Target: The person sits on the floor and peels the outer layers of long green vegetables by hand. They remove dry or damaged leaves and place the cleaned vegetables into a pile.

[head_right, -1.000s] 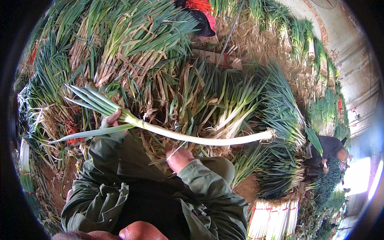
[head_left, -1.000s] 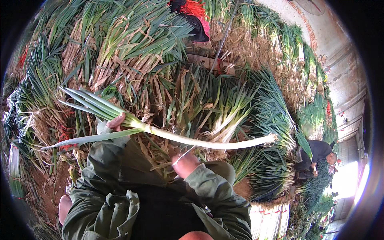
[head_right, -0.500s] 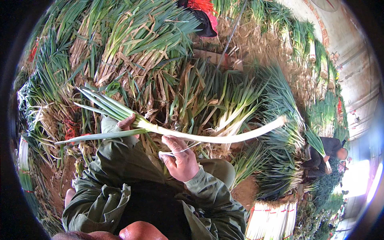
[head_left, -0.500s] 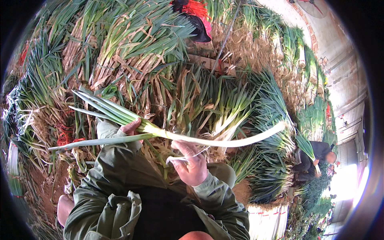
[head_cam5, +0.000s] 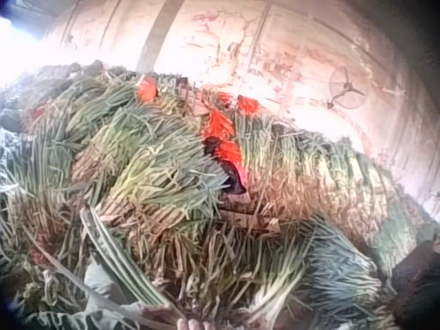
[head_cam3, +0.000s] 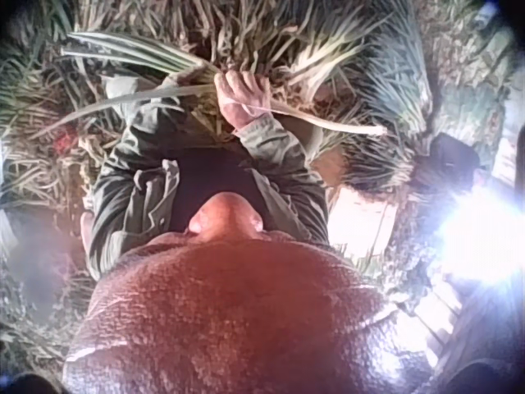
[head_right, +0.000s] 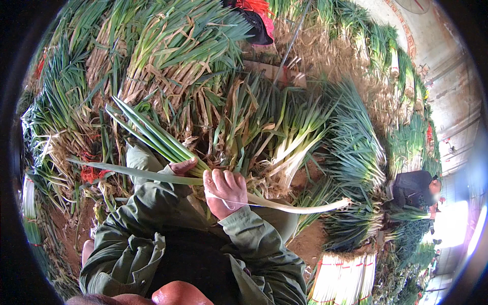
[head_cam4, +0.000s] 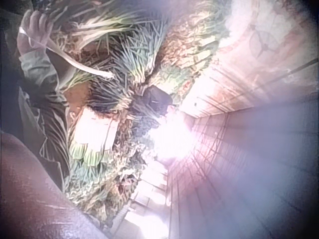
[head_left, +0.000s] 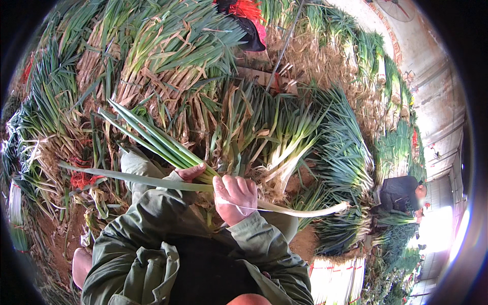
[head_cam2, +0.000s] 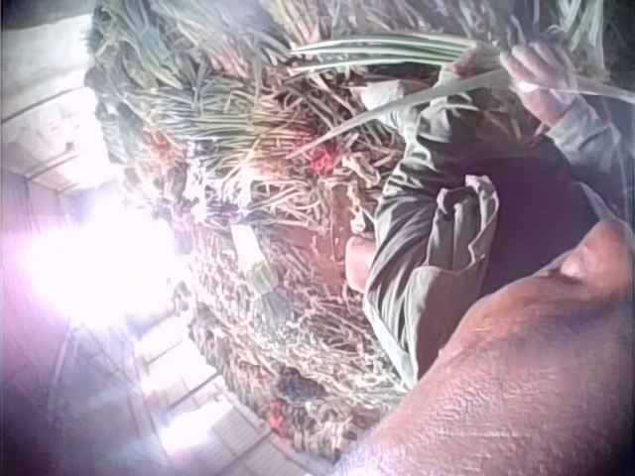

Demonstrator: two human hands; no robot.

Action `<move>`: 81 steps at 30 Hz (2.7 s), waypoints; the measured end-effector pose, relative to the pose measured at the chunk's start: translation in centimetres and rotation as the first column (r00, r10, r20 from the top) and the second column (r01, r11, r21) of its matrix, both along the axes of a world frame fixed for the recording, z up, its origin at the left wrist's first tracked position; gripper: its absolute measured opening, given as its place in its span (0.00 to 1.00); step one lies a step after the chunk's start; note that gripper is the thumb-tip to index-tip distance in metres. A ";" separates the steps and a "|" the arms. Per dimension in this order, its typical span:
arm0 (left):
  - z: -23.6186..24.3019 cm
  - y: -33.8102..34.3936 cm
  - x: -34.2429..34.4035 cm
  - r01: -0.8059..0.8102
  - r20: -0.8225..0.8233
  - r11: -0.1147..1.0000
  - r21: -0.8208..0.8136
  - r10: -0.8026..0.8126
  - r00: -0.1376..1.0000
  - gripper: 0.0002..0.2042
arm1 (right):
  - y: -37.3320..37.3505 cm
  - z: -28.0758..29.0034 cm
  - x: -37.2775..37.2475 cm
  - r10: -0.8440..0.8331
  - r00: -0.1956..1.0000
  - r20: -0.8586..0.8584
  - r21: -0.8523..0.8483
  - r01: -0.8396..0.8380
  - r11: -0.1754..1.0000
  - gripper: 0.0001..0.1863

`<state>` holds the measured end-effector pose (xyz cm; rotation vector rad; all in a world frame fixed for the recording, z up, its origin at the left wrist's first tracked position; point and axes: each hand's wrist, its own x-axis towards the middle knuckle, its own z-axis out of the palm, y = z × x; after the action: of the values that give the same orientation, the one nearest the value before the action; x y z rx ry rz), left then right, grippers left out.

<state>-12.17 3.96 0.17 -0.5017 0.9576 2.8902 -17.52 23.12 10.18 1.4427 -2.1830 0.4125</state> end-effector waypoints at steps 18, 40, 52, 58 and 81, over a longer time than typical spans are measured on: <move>-0.2 1.9 -1.5 -0.189 -0.445 0.975 -0.115 0.119 0.888 0.20 | 0.4 4.4 -6.0 -0.020 0.597 0.802 0.129 -0.140 0.982 0.17; 0.4 2.8 -1.5 -0.284 -0.437 0.949 -0.139 0.198 0.877 0.14 | 0.7 4.4 -7.1 0.010 0.600 0.800 0.138 -0.200 0.970 0.20; 1.3 2.6 -1.1 -0.224 -0.329 0.969 0.101 0.245 0.912 0.13 | 2.1 1.6 -6.3 0.415 0.906 0.088 -0.107 -0.405 0.908 0.11; 1.9 3.1 -0.9 -0.276 -0.307 0.961 -0.013 0.259 0.916 0.13 | 3.0 2.2 -5.6 0.396 0.914 -0.091 -0.039 -0.401 0.915 0.10; 2.0 3.3 -0.7 -0.278 -0.310 0.960 -0.017 0.259 0.915 0.15 | 3.0 0.6 -3.7 0.242 0.970 0.031 -0.141 -0.235 0.962 0.12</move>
<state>-12.91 7.29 2.19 -0.2020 1.0953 3.2665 -21.19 26.14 10.78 1.6394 -1.9793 0.6736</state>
